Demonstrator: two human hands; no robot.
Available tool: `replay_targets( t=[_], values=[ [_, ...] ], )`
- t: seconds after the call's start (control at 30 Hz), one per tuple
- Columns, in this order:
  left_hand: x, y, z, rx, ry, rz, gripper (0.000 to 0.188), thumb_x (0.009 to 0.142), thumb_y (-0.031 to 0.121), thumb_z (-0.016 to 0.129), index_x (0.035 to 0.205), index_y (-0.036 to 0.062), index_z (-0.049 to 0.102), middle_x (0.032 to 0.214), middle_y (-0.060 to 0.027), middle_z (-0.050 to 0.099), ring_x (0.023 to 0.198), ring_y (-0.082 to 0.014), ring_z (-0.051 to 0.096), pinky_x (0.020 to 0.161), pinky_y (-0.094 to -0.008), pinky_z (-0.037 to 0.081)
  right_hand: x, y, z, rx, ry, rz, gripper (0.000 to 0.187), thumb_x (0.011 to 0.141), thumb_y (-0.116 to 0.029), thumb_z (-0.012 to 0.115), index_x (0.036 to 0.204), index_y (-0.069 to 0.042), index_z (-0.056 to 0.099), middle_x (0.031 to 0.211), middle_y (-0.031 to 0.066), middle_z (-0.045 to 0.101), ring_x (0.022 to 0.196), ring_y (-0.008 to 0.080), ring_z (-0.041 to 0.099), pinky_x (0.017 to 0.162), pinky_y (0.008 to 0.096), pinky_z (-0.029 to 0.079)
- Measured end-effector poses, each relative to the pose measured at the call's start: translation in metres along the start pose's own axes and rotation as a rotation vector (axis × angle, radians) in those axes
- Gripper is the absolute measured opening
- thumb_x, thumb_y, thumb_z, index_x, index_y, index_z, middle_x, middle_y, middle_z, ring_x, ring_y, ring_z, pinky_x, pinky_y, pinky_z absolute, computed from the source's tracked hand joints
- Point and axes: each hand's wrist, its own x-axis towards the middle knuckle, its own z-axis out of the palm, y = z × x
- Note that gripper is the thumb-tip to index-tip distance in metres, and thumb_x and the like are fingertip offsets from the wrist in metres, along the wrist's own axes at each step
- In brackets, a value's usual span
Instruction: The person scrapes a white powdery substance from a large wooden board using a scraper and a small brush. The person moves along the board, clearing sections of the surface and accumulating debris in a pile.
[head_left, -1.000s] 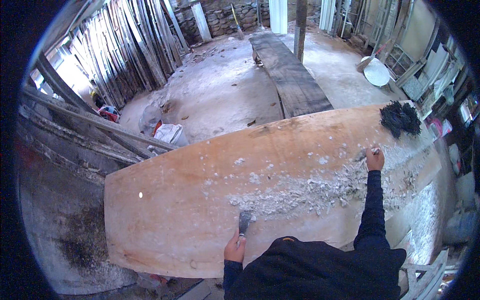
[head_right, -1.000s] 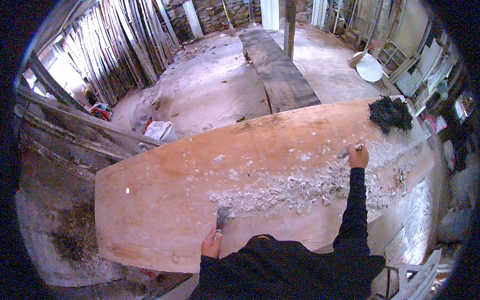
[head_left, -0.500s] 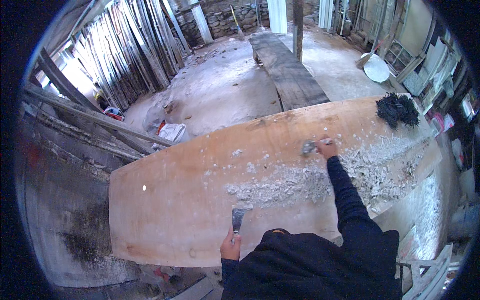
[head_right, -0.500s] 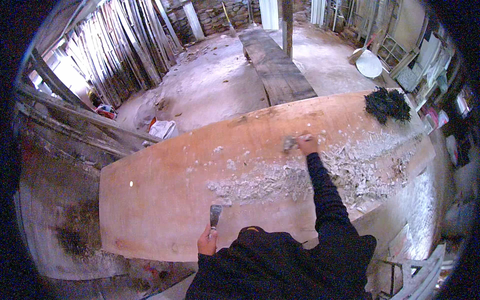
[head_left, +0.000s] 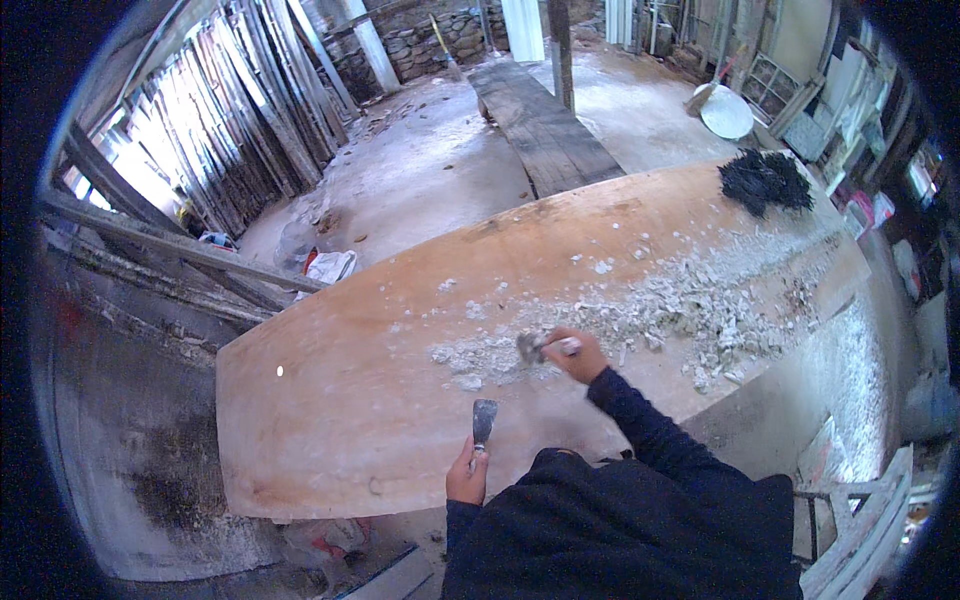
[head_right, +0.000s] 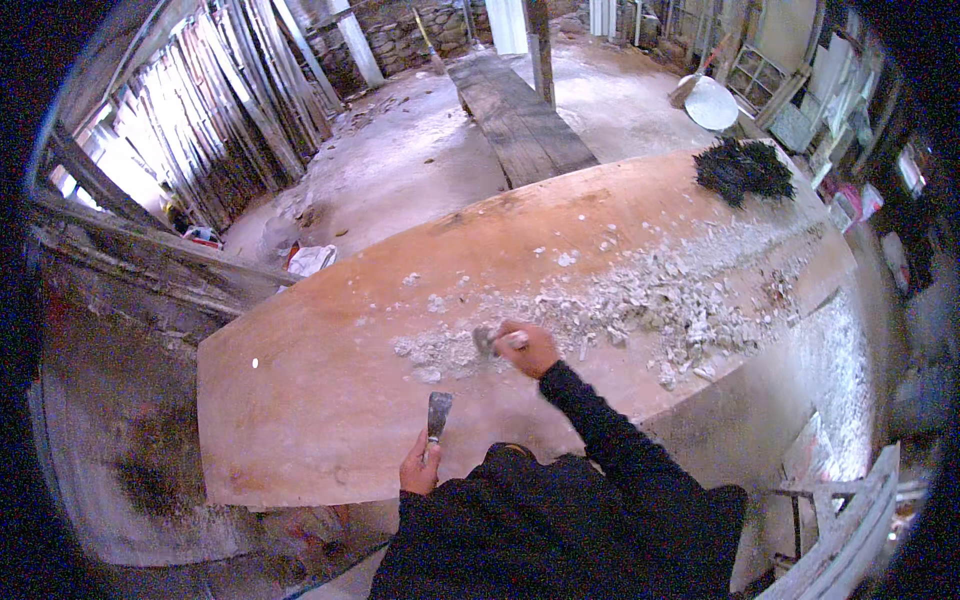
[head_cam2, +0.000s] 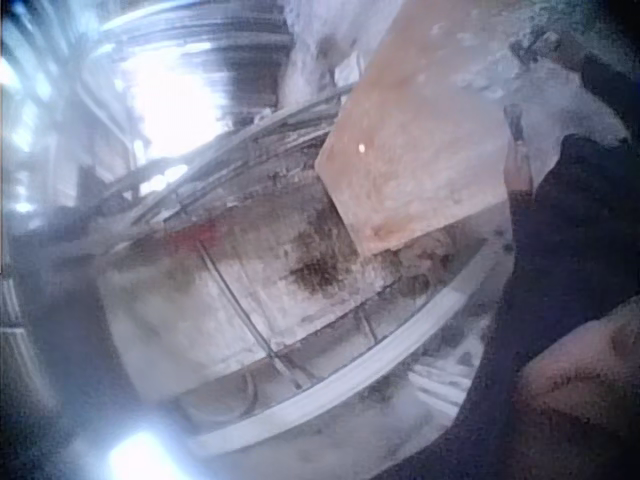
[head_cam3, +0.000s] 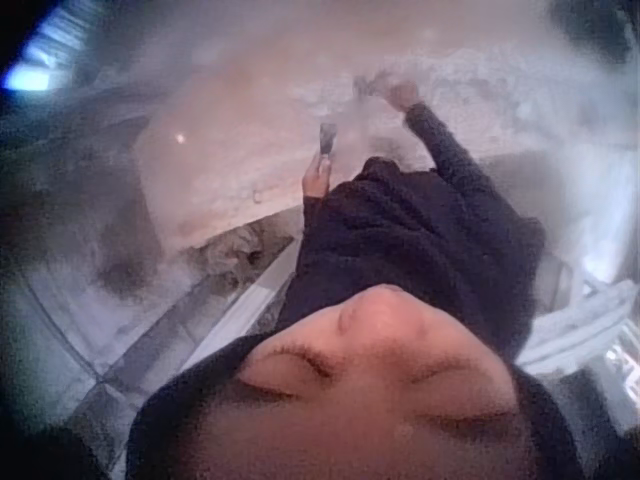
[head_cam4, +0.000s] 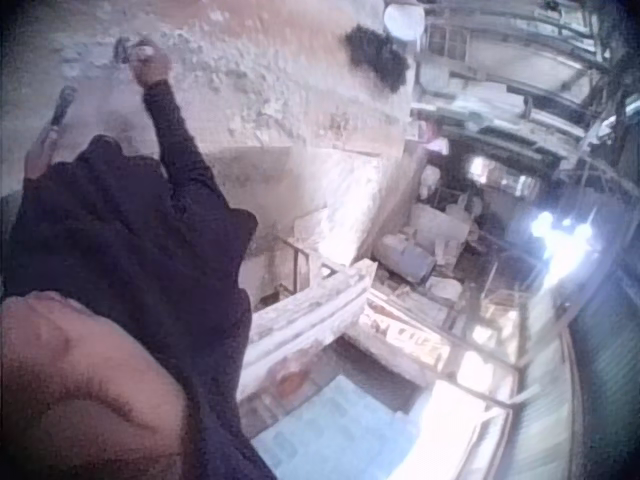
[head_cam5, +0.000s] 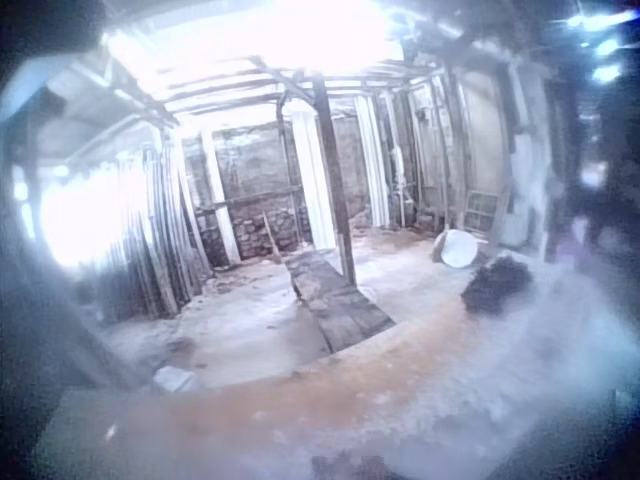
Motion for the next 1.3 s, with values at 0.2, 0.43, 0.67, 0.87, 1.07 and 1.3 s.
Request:
replay_targets(
  t=[0.2,0.43,0.67,0.87,1.07,1.3],
  values=[
    [-0.007,0.004,0.004,0.03,-0.044,-0.05,0.049,0.084,0.026,0.055,0.124,0.0007,0.044,0.112,-0.0208,0.056,0.103,-0.0282,0.055,0.086,-0.03,0.04,-0.001,0.054,-0.04,0.125,0.052,-0.001,0.011,0.075,-0.014,0.065,0.076,-0.005,0.059,0.065,0.0004,0.059,0.058,0.0071,0.055,0.053,0.0233,0.046],
    [-0.018,-0.011,0.014,0.018,-0.024,-0.009,0.048,0.084,0.025,0.055,0.124,0.0024,0.045,0.107,-0.0206,0.058,0.098,-0.029,0.057,0.082,-0.0319,0.043,-0.007,0.098,-0.18,-0.216,0.259,0.135,0.011,0.072,-0.013,0.063,0.075,-0.004,0.058,0.059,-0.0003,0.055,0.055,0.008,0.056,0.049,0.0242,0.046],
    [-0.027,0.0,0.021,0.046,0.012,0.082,0.047,0.084,0.026,0.056,0.123,0.0035,0.046,0.106,-0.02,0.059,0.099,-0.0278,0.057,0.084,-0.0319,0.042,0.012,0.037,-0.201,-0.532,0.544,-0.056,0.014,0.073,-0.02,0.065,0.077,-0.008,0.059,0.061,0.0075,0.059,0.058,0.019,0.059,0.054,0.0303,0.045],
    [-0.023,-0.007,0.042,0.018,-0.043,0.003,0.047,0.084,0.026,0.056,0.123,0.0029,0.046,0.106,-0.0201,0.058,0.1,-0.0279,0.057,0.085,-0.0316,0.042,0.024,0.059,-0.082,-0.237,0.212,-0.161,0.017,0.071,-0.016,0.068,0.082,-0.006,0.06,0.069,0.0069,0.061,0.066,0.0167,0.06,0.061,0.0292,0.047],
    [-0.03,0.012,0.047,0.039,-0.07,-0.047,0.047,0.084,0.025,0.056,0.122,0.001,0.046,0.11,-0.0205,0.057,0.104,-0.0294,0.055,0.087,-0.0316,0.04,0.022,0.114,-0.154,-0.139,0.256,0.117,0.014,0.074,-0.017,0.067,0.077,-0.007,0.058,0.063,0.0004,0.058,0.054,0.0066,0.055,0.05,0.0239,0.047],
    [-0.041,0.008,0.066,0.096,0.011,0.092,0.047,0.084,0.026,0.054,0.124,0.0032,0.045,0.111,-0.0221,0.056,0.105,-0.0298,0.054,0.087,-0.0316,0.04,-0.005,0.108,-0.267,-0.561,0.603,0.002,0.014,0.071,-0.019,0.061,0.079,-0.01,0.055,0.065,0.0117,0.058,0.063,0.031,0.058,0.056,0.0371,0.045]
  ],
)
